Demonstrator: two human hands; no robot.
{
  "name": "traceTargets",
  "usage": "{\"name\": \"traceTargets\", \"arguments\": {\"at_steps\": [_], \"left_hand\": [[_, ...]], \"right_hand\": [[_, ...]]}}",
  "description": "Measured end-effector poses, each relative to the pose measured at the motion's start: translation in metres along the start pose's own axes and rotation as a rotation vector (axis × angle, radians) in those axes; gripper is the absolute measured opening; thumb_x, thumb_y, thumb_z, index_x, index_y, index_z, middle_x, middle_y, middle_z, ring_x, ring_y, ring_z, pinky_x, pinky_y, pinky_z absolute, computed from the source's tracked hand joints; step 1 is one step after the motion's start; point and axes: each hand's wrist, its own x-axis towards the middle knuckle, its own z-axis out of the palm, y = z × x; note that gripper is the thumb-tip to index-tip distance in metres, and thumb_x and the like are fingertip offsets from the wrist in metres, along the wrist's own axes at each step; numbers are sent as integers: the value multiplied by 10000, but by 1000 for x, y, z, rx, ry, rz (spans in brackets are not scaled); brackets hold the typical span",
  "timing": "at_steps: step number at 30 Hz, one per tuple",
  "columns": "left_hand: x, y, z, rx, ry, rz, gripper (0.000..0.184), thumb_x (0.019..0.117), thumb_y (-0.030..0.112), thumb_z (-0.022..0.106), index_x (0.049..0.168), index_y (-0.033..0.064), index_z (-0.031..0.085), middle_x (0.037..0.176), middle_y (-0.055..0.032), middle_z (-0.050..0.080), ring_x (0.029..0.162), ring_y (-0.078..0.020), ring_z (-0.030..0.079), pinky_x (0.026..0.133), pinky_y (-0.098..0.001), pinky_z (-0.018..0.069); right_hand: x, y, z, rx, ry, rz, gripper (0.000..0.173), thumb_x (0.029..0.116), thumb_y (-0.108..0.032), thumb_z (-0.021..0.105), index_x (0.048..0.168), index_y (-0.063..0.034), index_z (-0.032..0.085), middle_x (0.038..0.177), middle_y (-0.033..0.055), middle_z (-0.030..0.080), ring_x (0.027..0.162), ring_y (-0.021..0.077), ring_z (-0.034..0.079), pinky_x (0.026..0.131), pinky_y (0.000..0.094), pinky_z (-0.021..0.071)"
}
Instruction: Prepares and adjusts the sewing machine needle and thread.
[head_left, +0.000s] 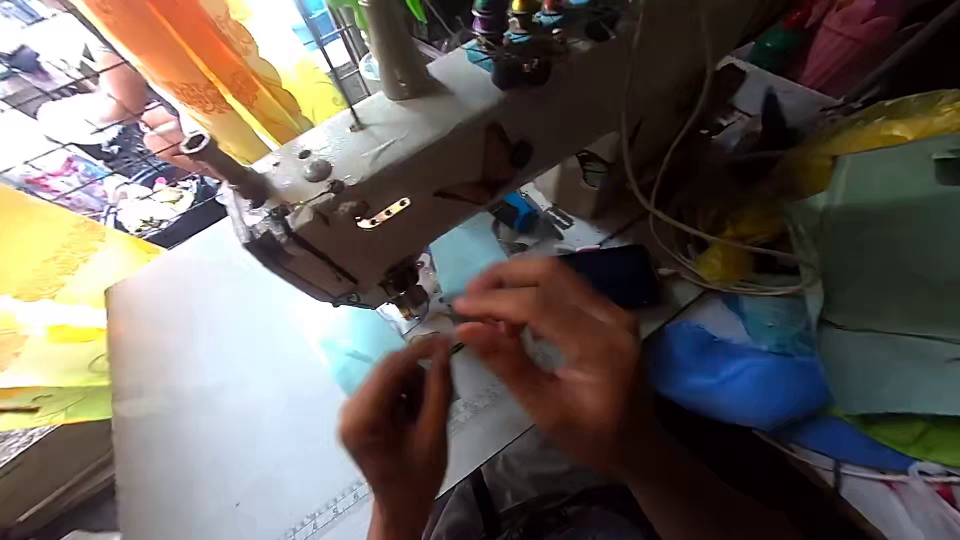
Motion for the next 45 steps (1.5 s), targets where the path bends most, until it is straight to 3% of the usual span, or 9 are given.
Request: {"name": "traceTargets", "arguments": {"at_steps": [3, 6, 9, 11, 19, 24, 28, 41, 45], "left_hand": [[-21, -6, -9, 53, -207, -44, 118, 937, 77, 677, 972, -15, 742, 655, 43, 569, 569, 90, 436, 521, -66, 358], [-13, -4, -17, -4, -176, -161, 133, 974, 89, 645, 977, -2, 742, 659, 87, 585, 567, 97, 452, 519, -74, 376], [9, 7, -19, -180, -56, -302, 195, 1025, 207, 591, 1024, 128, 769, 651, 171, 557, 546, 90, 439, 517, -99, 369], [26, 14, -17, -171, -54, -279, 135, 971, 166, 667, 1036, 115, 774, 645, 155, 582, 521, 76, 447, 494, -102, 380], [53, 8, -6, 627, 208, 222, 157, 974, 125, 688, 979, -15, 758, 679, -7, 563, 509, 35, 410, 470, -116, 323], [57, 0, -5, 690, 219, 269, 151, 983, 108, 675, 970, -16, 761, 760, -60, 647, 555, 12, 490, 509, -124, 378], [55, -1, -9, 655, 225, 251, 146, 979, 102, 676, 964, -22, 751, 710, -25, 594, 533, 39, 436, 491, -117, 339], [57, 5, -1, 680, 21, 250, 145, 966, 133, 695, 964, 10, 772, 722, -48, 647, 551, 5, 470, 513, -146, 349], [54, 7, -22, 608, -70, 211, 185, 979, 126, 655, 1047, -23, 742, 679, -8, 575, 534, 23, 405, 497, -140, 318]], "right_hand": [[-20, 27, 14, 760, -186, 524, 257, 1013, -128, 617, 1241, -17, 662, 957, 21, 739, 573, -32, 570, 523, 115, 486], [-19, 28, 17, 1145, -248, 642, 129, 999, -70, 621, 1080, -37, 715, 773, 37, 714, 540, -14, 587, 513, 114, 492], [-21, 25, 21, 1070, -303, 580, 105, 983, -48, 639, 938, -61, 733, 680, -37, 668, 546, -51, 556, 505, 90, 451], [-22, 27, 27, 911, -287, 566, 118, 966, -45, 642, 915, -76, 743, 675, -65, 651, 554, -60, 533, 505, 94, 426], [-5, 58, 51, 702, -27, 686, 115, 1024, -165, 614, 1050, -102, 708, 693, -43, 560, 482, -2, 419, 438, 134, 365], [6, 61, 62, 792, -13, 779, 83, 1017, -182, 635, 1015, -121, 692, 651, -29, 541, 410, 0, 335, 375, 133, 281], [4, 60, 66, 845, -28, 804, 79, 1010, -154, 638, 988, -107, 697, 658, -24, 552, 422, 1, 337, 389, 135, 273], [-10, 46, 118, 1150, 39, 1070, 81, 1053, -159, 554, 1010, -142, 621, 704, -55, 539, 513, 4, 439, 498, 160, 405], [-10, 22, 116, 1123, -34, 1043, 82, 1030, -69, 567, 1006, -73, 646, 661, -35, 535, 522, 7, 459, 512, 158, 409]]}}
